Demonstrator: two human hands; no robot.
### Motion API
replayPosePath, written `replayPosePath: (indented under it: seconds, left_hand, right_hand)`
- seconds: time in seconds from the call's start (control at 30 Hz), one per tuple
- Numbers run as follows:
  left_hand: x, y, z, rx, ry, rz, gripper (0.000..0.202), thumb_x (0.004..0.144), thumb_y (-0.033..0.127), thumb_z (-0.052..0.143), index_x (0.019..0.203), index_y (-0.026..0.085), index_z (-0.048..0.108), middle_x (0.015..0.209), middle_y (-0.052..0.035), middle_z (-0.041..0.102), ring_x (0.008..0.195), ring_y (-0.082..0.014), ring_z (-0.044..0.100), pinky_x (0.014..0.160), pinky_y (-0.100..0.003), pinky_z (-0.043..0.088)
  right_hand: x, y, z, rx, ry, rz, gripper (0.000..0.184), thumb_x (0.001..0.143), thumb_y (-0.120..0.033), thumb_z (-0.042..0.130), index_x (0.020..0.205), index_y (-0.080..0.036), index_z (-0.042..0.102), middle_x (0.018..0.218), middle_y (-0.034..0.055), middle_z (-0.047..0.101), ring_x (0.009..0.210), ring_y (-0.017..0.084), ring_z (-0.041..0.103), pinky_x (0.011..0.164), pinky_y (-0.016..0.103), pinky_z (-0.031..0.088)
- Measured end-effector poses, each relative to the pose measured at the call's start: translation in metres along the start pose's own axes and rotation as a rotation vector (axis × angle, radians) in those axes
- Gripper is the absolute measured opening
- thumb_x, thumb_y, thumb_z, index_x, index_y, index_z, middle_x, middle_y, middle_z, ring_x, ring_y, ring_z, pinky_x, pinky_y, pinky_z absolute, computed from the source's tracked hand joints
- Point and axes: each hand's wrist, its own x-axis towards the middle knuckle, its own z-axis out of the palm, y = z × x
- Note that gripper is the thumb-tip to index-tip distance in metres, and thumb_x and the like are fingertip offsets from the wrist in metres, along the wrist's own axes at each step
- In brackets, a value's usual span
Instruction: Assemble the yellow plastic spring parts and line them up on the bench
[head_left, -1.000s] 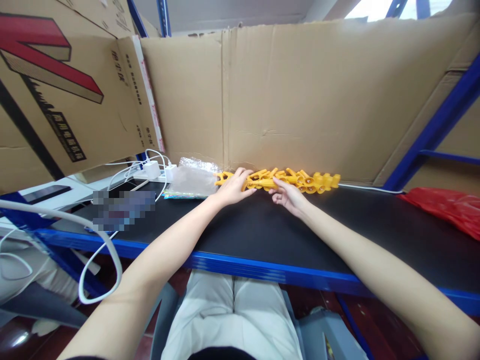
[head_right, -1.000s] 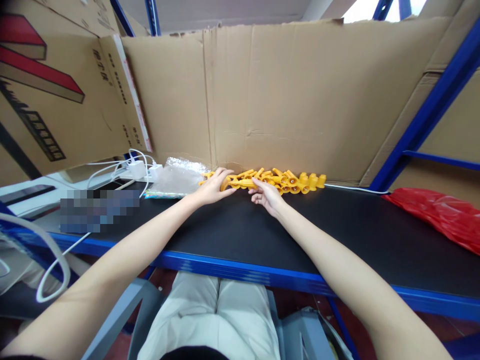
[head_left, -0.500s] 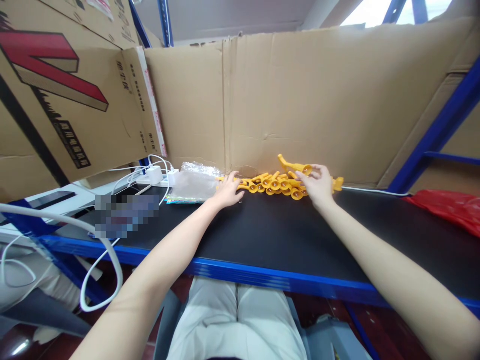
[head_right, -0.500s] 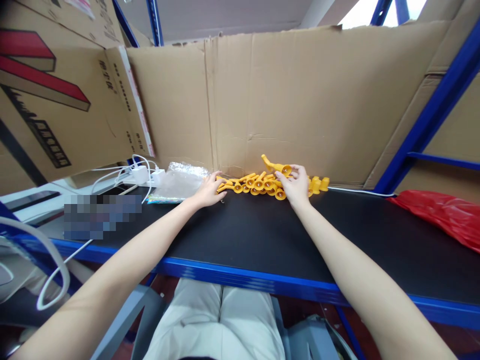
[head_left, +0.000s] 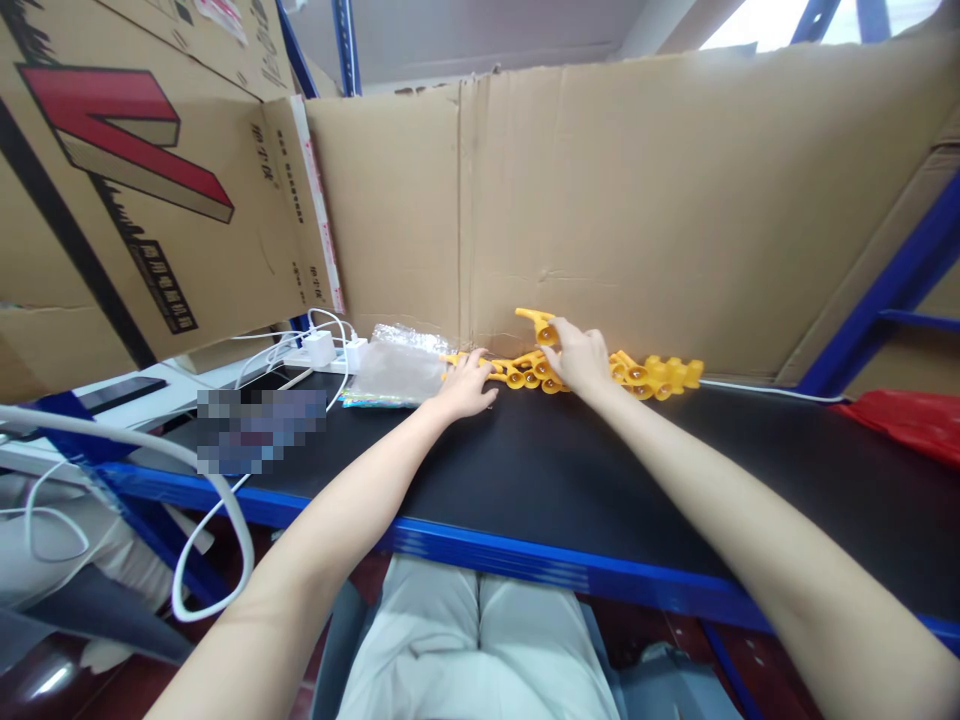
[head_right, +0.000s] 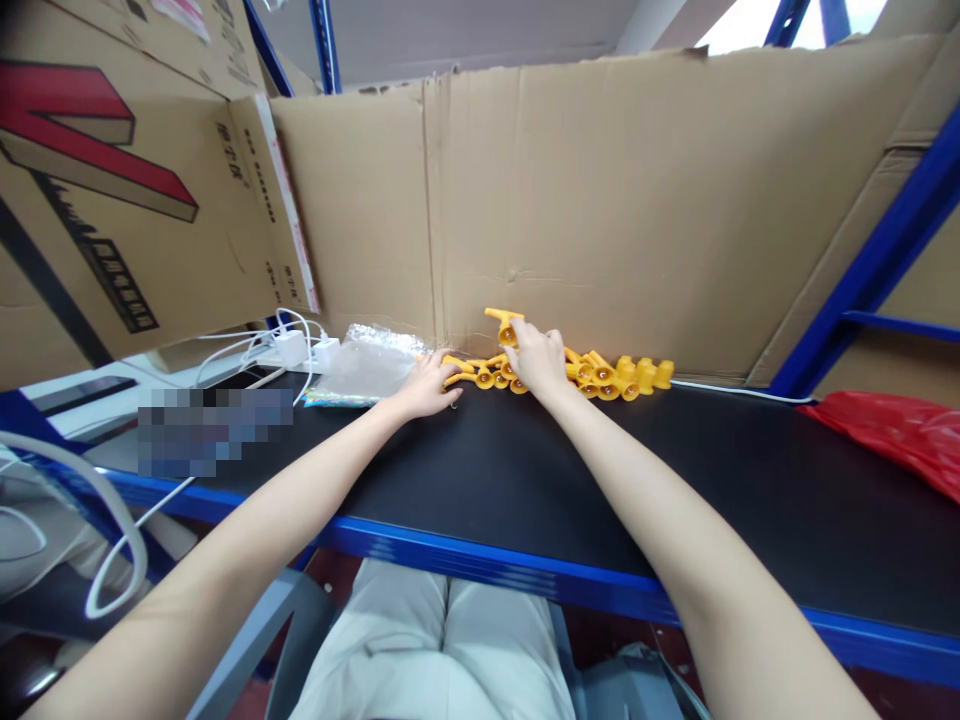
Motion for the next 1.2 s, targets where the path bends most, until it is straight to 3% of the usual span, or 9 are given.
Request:
replayPosePath:
  seconds: [0.23, 0.47, 0.63, 0.73, 0.83, 0.93, 1.07, 1.2]
  left_hand:
    - [0.000, -0.002, 0.000, 0.010, 0.002, -0.013, 0.035, 0.080, 0.034, 0.052, 0.111, 0.020, 0.056, 0.139, -0.0095, 0.035, 0.125, -0.0289, 0.035, 0.104, -0.049, 0.030]
    - [0.001, -0.009, -0.003, 0.060, -0.042, -0.117, 0.028, 0.084, 0.025, 0.043, 0.106, 0.018, 0.059, 0.132, -0.0099, 0.044, 0.121, -0.0279, 0.039, 0.099, -0.044, 0.036]
    - [0.001, -0.009, -0.008, 0.096, -0.106, -0.245, 0.029, 0.078, 0.016, 0.047, 0.103, 0.019, 0.061, 0.122, -0.0099, 0.052, 0.118, -0.0272, 0.042, 0.094, -0.042, 0.039]
    - [0.001, -0.012, -0.008, 0.112, -0.168, -0.303, 0.033, 0.078, 0.019, 0.048, 0.109, 0.020, 0.060, 0.123, -0.0118, 0.051, 0.119, -0.0293, 0.042, 0.096, -0.045, 0.038]
    - [0.001, -0.018, -0.004, 0.112, -0.271, -0.314, 0.045, 0.078, 0.019, 0.047, 0.122, 0.025, 0.053, 0.132, -0.0125, 0.045, 0.125, -0.0321, 0.037, 0.098, -0.049, 0.034]
    - [0.000, -0.024, 0.003, 0.105, -0.344, -0.305, 0.052, 0.078, 0.020, 0.046, 0.129, 0.030, 0.045, 0.139, -0.0111, 0.039, 0.127, -0.0336, 0.034, 0.099, -0.054, 0.032]
    - [0.001, -0.030, 0.006, 0.096, -0.306, -0.311, 0.045, 0.084, 0.026, 0.040, 0.128, 0.030, 0.045, 0.137, -0.0121, 0.041, 0.123, -0.0341, 0.039, 0.094, -0.055, 0.036]
    - [0.001, -0.031, 0.003, 0.073, -0.228, -0.335, 0.036, 0.083, 0.028, 0.043, 0.118, 0.028, 0.053, 0.127, -0.0113, 0.050, 0.116, -0.0307, 0.047, 0.091, -0.049, 0.041]
  right_hand:
    - [0.007, -0.029, 0.020, -0.245, -0.210, -0.160, 0.030, 0.087, -0.018, 0.041, 0.114, -0.012, 0.052, 0.098, 0.0141, 0.063, 0.088, 0.024, 0.053, 0.077, 0.035, 0.026]
    - [-0.002, -0.036, 0.030, -0.313, -0.355, -0.129, 0.034, 0.089, -0.011, 0.030, 0.110, -0.013, 0.057, 0.104, 0.0150, 0.061, 0.097, 0.026, 0.050, 0.083, 0.043, 0.025]
    - [-0.009, -0.036, 0.031, -0.343, -0.423, -0.052, 0.038, 0.089, -0.010, 0.027, 0.108, -0.013, 0.061, 0.110, 0.0149, 0.060, 0.102, 0.028, 0.049, 0.088, 0.048, 0.026]
    - [-0.013, -0.036, 0.032, -0.341, -0.427, -0.046, 0.044, 0.088, -0.009, 0.028, 0.123, -0.013, 0.053, 0.116, 0.0164, 0.057, 0.107, 0.028, 0.048, 0.092, 0.052, 0.026]
    - [-0.019, -0.036, 0.035, -0.347, -0.418, -0.047, 0.054, 0.085, -0.009, 0.030, 0.139, -0.012, 0.036, 0.126, 0.0178, 0.052, 0.114, 0.029, 0.045, 0.097, 0.057, 0.021]
    - [-0.026, -0.036, 0.041, -0.346, -0.392, -0.057, 0.061, 0.084, -0.012, 0.032, 0.145, -0.011, 0.023, 0.139, 0.0164, 0.041, 0.124, 0.030, 0.037, 0.100, 0.061, 0.017]
    - [-0.031, -0.034, 0.045, -0.344, -0.368, -0.057, 0.063, 0.084, -0.013, 0.030, 0.146, -0.012, 0.018, 0.149, 0.0105, 0.026, 0.133, 0.029, 0.026, 0.103, 0.063, 0.014]
    - [-0.033, -0.033, 0.044, -0.342, -0.367, -0.055, 0.061, 0.085, -0.012, 0.028, 0.146, -0.015, 0.020, 0.150, 0.0081, 0.023, 0.135, 0.028, 0.024, 0.104, 0.063, 0.013]
